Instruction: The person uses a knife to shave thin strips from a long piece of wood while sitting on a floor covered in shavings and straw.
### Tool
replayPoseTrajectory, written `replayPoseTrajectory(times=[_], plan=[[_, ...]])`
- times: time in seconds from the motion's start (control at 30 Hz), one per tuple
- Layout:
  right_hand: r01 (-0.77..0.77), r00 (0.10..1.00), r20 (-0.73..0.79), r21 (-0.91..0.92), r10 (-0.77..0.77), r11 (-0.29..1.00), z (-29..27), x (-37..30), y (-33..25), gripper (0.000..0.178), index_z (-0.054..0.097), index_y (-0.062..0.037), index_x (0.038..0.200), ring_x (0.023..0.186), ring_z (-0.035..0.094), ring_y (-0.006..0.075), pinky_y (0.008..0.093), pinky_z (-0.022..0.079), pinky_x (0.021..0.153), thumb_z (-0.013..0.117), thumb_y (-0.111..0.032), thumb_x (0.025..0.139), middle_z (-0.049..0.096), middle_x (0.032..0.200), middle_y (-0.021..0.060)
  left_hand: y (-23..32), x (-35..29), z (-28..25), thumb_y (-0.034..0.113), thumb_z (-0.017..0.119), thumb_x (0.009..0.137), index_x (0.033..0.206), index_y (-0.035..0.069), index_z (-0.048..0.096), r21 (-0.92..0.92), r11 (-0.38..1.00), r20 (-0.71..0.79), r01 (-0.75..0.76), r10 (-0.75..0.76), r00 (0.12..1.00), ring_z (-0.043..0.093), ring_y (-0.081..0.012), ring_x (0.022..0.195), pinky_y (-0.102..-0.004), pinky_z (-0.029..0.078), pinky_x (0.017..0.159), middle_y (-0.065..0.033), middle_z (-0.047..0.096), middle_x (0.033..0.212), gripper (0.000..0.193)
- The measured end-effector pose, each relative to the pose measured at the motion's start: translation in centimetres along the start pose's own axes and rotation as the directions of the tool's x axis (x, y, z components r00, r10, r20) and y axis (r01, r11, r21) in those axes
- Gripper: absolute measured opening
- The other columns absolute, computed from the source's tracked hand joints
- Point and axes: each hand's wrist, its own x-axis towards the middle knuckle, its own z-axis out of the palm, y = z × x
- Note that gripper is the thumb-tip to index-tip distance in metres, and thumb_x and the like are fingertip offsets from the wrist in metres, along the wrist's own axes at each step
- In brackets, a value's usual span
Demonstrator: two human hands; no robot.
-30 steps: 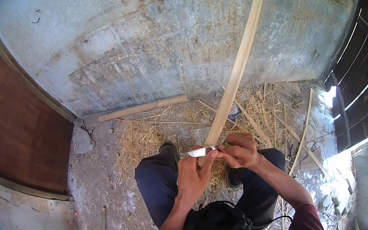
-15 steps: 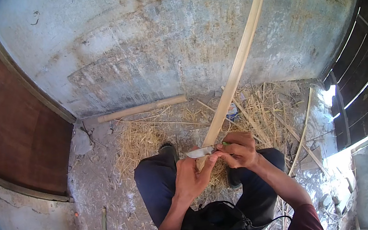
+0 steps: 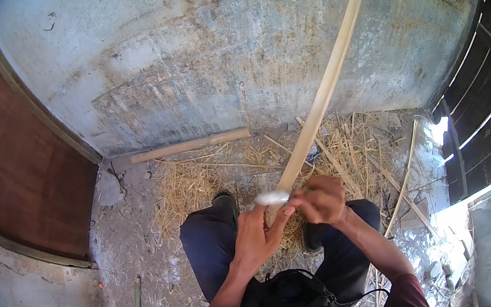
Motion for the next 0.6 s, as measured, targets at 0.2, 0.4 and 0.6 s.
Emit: replayPoseTrajectory(times=[0.2, 0.4, 0.6], plan=[[-0.293, 0.939, -0.216, -0.086, 0.269, 0.952, -1.9, 0.4, 2.0, 0.022, 0.068, 0.0006, 0.089, 0.072, 0.076, 0.0275, 0.0340, 0.058, 0.061, 0.089, 0.003, 0.084, 0.078, 0.084, 0.0166, -1.1, -2.2, 1.1, 0.027, 0.077, 0.102, 0.093, -0.001, 0.063, -0.077, 0.984, 0.054, 0.162, -0.158, 0.986, 0.043, -0.0091, 0.052, -0.0347, 0.035, 0.049, -0.0080, 0.051, 0.059, 0.033], [-0.305, 0.922, -0.251, 0.002, 0.295, 0.953, -1.3, -0.1, 1.5, 0.022, 0.068, 0.0000, 0.089, 0.071, 0.075, 0.0264, 0.0338, 0.057, 0.062, 0.090, -0.001, 0.085, 0.078, 0.085, 0.0168, -1.4, -2.1, -0.2, 0.031, 0.076, 0.104, 0.091, 0.000, 0.059, -0.036, 0.987, 0.078, 0.154, -0.151, 0.986, 0.060, -0.0276, 0.047, -0.0413, 0.042, 0.049, -0.0151, 0.056, 0.058, 0.038], [-0.349, 0.918, -0.178, 0.060, 0.354, 0.935, -0.8, -0.1, 1.2, 0.022, 0.069, -0.0005, 0.092, 0.068, 0.073, 0.0265, 0.0351, 0.056, 0.060, 0.090, -0.004, 0.087, 0.078, 0.086, 0.0162, -1.2, -2.1, -1.1, 0.026, 0.080, 0.100, 0.088, 0.002, 0.060, -0.077, 0.990, 0.030, 0.122, -0.120, 0.992, 0.040, -0.0117, 0.049, -0.0349, 0.034, 0.048, -0.0055, 0.046, 0.057, 0.033]])
